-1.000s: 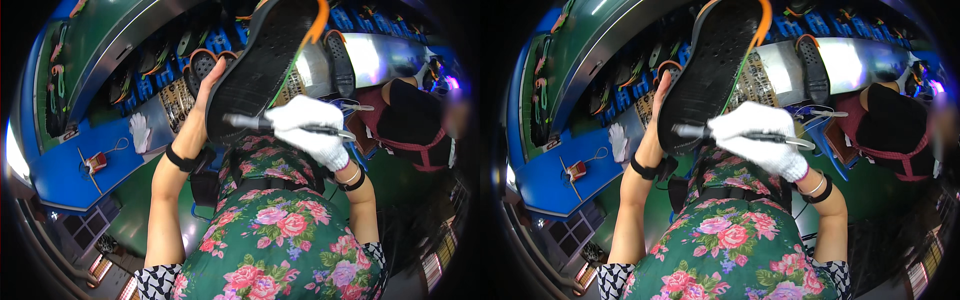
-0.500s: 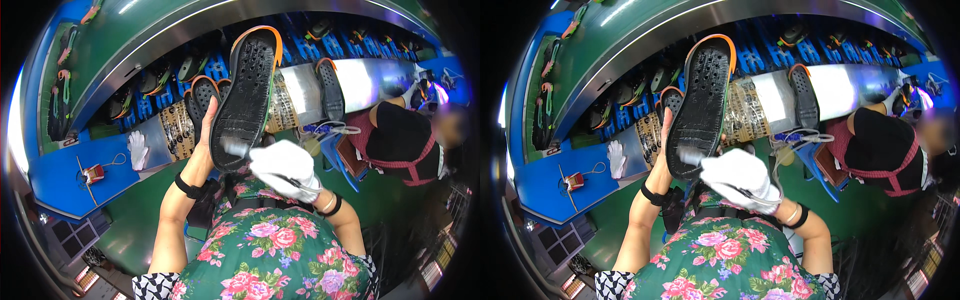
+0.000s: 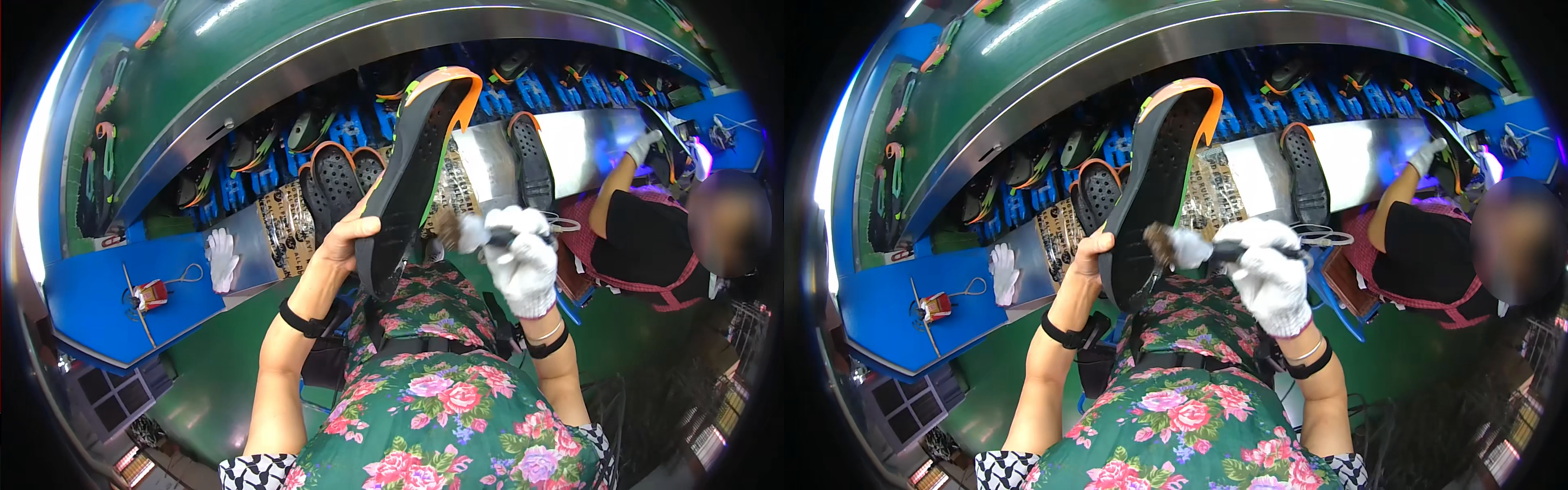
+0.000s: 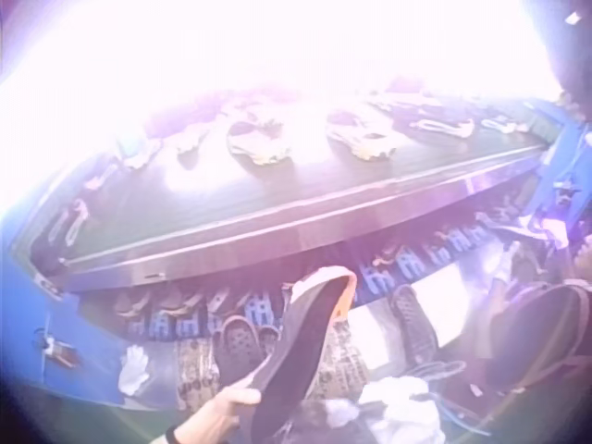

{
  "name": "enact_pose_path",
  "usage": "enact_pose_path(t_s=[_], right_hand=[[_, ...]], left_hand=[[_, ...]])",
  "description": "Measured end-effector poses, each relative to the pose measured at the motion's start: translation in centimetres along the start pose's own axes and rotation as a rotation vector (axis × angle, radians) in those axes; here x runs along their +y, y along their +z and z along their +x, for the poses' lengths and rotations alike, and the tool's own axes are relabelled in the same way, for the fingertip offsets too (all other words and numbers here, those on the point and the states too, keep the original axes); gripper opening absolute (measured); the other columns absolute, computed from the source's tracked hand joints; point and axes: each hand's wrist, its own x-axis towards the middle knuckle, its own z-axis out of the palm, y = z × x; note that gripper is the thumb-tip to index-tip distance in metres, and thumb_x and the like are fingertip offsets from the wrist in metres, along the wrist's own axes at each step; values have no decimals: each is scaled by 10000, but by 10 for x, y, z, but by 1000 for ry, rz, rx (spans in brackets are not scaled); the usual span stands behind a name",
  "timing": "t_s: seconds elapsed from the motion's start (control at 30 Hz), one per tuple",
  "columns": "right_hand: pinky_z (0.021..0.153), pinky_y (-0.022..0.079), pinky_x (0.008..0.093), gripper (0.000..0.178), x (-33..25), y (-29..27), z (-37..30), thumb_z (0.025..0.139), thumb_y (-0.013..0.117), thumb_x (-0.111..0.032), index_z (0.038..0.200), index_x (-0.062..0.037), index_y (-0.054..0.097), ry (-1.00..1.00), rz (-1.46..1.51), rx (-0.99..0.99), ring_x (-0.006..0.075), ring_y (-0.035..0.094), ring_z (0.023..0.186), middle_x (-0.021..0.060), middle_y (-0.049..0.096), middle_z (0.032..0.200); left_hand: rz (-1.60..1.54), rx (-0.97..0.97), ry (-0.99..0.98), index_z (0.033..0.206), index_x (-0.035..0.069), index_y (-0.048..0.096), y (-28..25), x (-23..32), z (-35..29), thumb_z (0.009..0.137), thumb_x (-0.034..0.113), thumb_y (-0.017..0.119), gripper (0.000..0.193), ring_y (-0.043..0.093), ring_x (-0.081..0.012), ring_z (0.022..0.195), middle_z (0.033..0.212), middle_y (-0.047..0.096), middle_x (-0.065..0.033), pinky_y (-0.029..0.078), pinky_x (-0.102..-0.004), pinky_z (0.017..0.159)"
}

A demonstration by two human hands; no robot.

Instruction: Applying adhesive or cleaner to the underside of shoe soles using a brush on a manufacturing line.

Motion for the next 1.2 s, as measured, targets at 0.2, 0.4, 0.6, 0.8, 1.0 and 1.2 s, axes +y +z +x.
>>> enact_pose_path(t_s=[0.2, 0.4, 0.6, 0.8, 1.0, 1.2], right_hand=[[917, 558, 344, 289, -23, 42, 30, 930, 655, -138, 1203, -55, 607, -53, -199, -40, 257, 619, 1162, 169, 630, 1276], [902, 583, 376, 225, 8, 71, 50, 868, 661, 65, 1070, -23, 706, -228, -629, -288, 300, 695, 1069, 174, 711, 1157], [835, 590, 304, 222, 15, 36, 84, 918, 694, -34, 1133, -25, 748, -221, -760, -306, 195, 725, 987, 106, 739, 1145], [909, 541, 277, 211, 0, 28, 105, 933, 675, -45, 1108, 59, 731, -241, -741, -274, 184, 697, 1049, 151, 728, 1210], [874, 559, 288, 200, -5, 28, 99, 905, 704, -22, 1093, 14, 761, -273, -830, -317, 177, 710, 1019, 144, 747, 1153], [909, 578, 329, 206, 31, 35, 63, 892, 732, -50, 1083, 17, 765, -63, -675, -269, 190, 723, 999, 123, 767, 1117]], left_hand=[[248, -112, 29, 1676, 109, 121, 30, -11, 11, 692, 254, 839, 1227, 340, -254, 1512, 1678, 264, -138, 269, -371, 1232], [421, -16, -143, 1646, -4, 158, 58, -27, 9, 704, 232, 889, 1216, 157, -282, 1575, 1688, 198, -204, 105, -393, 1269], [357, 19, -198, 1651, 20, 174, 48, -40, 10, 724, 227, 876, 1181, 278, -262, 1532, 1664, 281, -179, 201, -375, 1251], [230, -47, -204, 1668, 122, 197, 41, -42, 9, 735, 248, 857, 1149, 313, -225, 1520, 1666, 308, -107, 227, -364, 1248], [106, -61, -277, 1665, 109, 194, 35, -50, 2, 753, 281, 842, 1132, 341, -216, 1508, 1662, 325, -102, 243, -363, 1251], [8, 47, -348, 1656, 59, 177, 19, -60, -1, 786, 235, 849, 1113, 375, -229, 1492, 1626, 382, -123, 278, -354, 1240]])
